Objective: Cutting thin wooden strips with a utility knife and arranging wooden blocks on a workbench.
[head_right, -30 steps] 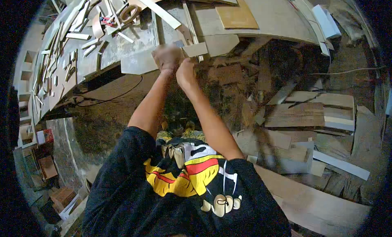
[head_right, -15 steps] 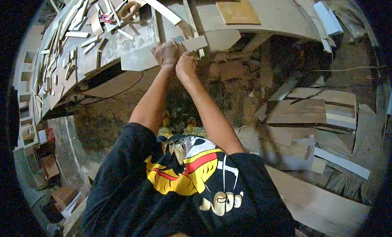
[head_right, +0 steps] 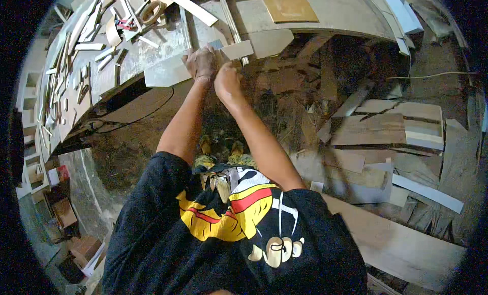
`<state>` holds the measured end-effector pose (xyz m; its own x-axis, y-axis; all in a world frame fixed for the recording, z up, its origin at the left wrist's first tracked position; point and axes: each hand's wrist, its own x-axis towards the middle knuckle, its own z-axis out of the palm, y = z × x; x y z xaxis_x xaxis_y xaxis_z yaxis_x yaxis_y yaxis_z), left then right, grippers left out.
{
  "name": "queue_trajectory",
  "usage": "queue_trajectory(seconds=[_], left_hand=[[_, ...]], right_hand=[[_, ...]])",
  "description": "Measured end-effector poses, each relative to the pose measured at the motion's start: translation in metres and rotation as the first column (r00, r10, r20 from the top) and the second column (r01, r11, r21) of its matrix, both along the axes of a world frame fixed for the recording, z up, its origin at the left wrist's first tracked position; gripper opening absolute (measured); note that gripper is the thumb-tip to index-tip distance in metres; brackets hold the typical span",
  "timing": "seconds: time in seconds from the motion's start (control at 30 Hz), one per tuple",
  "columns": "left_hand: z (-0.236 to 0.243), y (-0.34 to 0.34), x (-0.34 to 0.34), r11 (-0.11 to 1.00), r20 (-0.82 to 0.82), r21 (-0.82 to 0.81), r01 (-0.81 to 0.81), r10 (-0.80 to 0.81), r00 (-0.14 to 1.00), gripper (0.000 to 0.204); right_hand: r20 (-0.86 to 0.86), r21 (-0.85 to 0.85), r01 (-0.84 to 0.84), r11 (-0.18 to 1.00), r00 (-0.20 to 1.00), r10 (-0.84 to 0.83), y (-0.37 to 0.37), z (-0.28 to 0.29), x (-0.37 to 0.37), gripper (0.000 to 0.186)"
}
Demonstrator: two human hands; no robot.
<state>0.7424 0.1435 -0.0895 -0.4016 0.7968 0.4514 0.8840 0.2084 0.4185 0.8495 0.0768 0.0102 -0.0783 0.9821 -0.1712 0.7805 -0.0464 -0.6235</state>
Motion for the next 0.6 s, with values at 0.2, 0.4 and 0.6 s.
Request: queue_trajectory(seconds=[0.2,0.4,0.6], left_hand=[[0.011,-0.001,-0.006,0.971,0.296,0.133,0.199,-0.231,0.927,0.023],[0.045,-0.007,0.016,0.967,-0.242,-0.226,-0.118,0.061,0.968,0.030],[0.051,-0.009,0.016,0.978,-0.185,-0.123,-0.169,0.145,0.972,0.038]], right_hand=[[0.084,-0.081,-0.054,0.995,0.995,0.061,-0.027,0.007,0.018,0.020],[-0.007,-0.012,0.010,1.000,1.000,-0.010,0.009,0.004,-0.002,0.022],[0.065,-0.216,0.045,0.975,0.997,-0.031,-0.015,0.001,0.009,0.021]])
